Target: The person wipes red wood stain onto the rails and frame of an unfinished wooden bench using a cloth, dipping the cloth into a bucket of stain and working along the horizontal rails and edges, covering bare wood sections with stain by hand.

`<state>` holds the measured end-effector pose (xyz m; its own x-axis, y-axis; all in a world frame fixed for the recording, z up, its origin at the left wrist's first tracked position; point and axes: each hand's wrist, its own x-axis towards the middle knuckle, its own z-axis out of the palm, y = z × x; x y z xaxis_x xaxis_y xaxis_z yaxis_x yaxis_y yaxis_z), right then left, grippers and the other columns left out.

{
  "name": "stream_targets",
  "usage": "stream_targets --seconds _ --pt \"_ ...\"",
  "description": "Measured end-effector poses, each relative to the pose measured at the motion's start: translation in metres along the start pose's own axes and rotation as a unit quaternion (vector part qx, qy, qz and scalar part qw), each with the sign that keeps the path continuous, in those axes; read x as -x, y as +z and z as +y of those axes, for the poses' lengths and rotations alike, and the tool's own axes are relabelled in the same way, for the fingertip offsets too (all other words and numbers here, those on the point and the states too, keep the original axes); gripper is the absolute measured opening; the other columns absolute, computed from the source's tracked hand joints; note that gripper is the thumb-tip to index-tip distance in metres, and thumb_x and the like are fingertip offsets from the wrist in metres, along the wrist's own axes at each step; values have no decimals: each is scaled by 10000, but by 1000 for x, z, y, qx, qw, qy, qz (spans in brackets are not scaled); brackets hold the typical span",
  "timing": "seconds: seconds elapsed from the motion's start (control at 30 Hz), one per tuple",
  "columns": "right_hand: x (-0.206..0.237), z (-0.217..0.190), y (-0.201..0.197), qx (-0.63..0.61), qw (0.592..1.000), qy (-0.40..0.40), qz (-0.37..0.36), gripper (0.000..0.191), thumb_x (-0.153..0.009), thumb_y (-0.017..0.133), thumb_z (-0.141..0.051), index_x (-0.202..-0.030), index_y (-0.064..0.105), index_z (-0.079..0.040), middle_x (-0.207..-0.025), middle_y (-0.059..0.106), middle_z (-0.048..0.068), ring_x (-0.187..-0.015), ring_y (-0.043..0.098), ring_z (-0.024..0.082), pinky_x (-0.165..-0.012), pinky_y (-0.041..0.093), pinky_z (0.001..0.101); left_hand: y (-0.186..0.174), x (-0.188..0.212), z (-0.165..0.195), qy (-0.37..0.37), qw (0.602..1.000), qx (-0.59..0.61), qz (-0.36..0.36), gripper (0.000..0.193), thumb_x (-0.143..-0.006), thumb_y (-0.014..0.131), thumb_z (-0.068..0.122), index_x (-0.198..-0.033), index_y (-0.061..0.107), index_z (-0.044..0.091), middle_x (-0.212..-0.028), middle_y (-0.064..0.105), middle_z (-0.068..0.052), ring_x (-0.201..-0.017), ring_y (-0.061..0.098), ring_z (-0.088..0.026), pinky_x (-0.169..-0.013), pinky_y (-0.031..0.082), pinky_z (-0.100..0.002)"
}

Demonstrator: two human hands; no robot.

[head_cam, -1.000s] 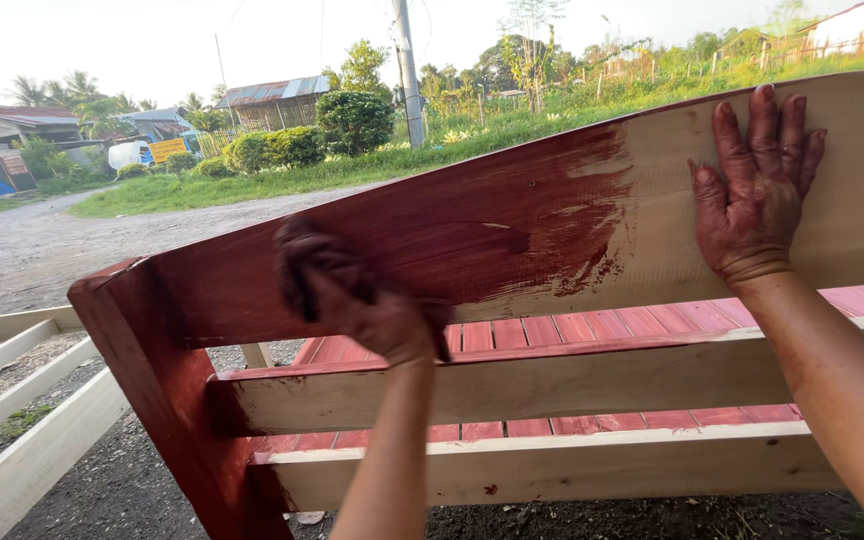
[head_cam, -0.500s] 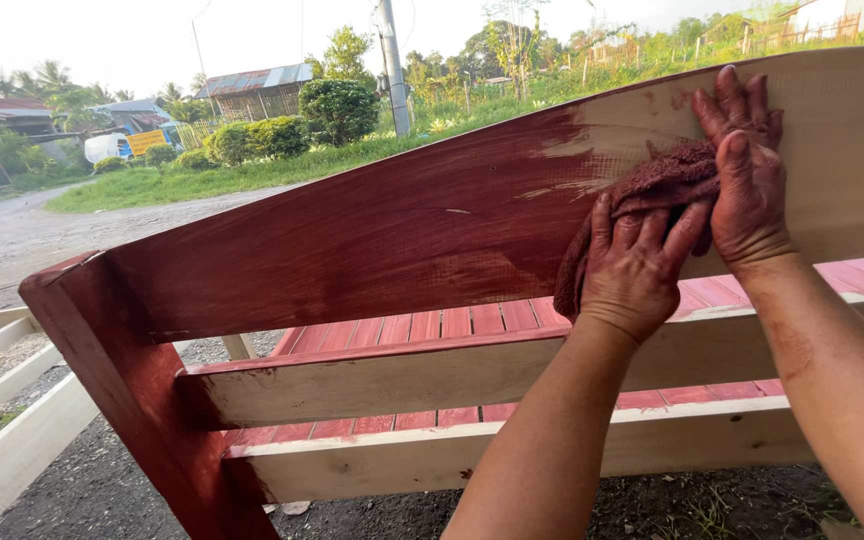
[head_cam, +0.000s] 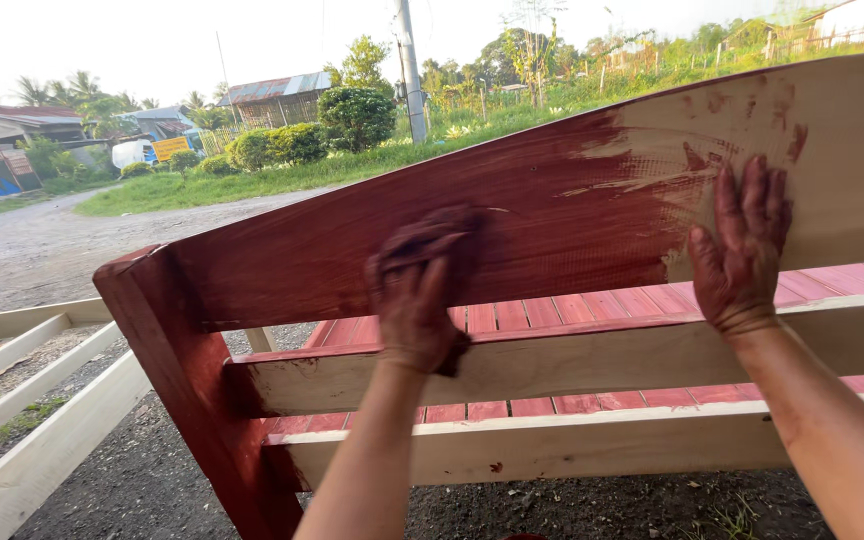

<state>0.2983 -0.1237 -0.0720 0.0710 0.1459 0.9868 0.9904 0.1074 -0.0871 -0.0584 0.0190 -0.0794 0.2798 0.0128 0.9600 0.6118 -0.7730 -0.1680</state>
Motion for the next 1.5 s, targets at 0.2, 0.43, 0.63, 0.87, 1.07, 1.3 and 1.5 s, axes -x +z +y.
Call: stream_targets --seconds 0.2,0.43,0.63,0.87,1.07,1.3,1.5 --pt "17 5 1 -13 1000 4 -11 671 -1100 428 -458 -1632 387 -51 -1712 266 267 -1603 170 488 -1287 99 595 -67 13 -69 -175 977 50 112 594 -902 567 -79 -1469 528 90 -1492 580 -126 -1427 501 -342 -1245 342 -430" --pt "17 9 3 -35 999 25 -23 665 -1083 478 -437 -1628 400 -64 -1730 243 248 -1619 148 473 -1296 74 586 -39 -3 -83 -407 815 -124 393 785 -902 697 -44 -1583 306 -30 -1487 469 -229 -1331 486 -355 -1124 383 -407" --pt "13 1 8 -35 998 52 -10 686 -1061 506 -436 -1629 395 -68 -1736 209 228 -1617 97 458 -1280 35 600 10 -29 -11 -334 798 286 412 394 -1082 508 -5 -1471 457 -36 -1207 549 -128 -1101 547 -238 -1044 472 -323" --pt "9 -9 5 -54 996 72 4 553 -1129 365 -368 -1613 430 -109 -1733 256 200 -1631 128 437 -1295 40 580 78 -97 123 -116 942 162 269 703 -881 547 19 -1552 449 207 -1589 496 -146 -1554 408 -361 -1338 296 -482" --pt "2 -18 0 -19 998 57 2 571 -1124 317 -340 -1609 415 -54 -1690 277 251 -1576 164 474 -1254 98 573 122 -144 203 -6 993 109 -52 694 -891 613 332 -1557 420 327 -1487 554 -75 -1478 450 -322 -1346 89 -613" --pt "3 -18 0 -5 998 58 14 506 -1127 366 -242 -1590 471 -68 -1700 313 244 -1595 196 471 -1292 132 553 94 -137 144 52 994 83 -50 763 -833 647 375 -1545 381 304 -1455 553 -124 -1413 469 -343 -1315 121 -592" --pt "10 -13 13 -20 996 71 55 500 -1113 465 -170 -1595 499 -43 -1709 308 279 -1607 180 493 -1312 108 549 33 -97 49 -9 999 23 -37 805 -774 606 128 -1549 430 251 -1394 553 -158 -1456 390 -425 -1290 120 -594"
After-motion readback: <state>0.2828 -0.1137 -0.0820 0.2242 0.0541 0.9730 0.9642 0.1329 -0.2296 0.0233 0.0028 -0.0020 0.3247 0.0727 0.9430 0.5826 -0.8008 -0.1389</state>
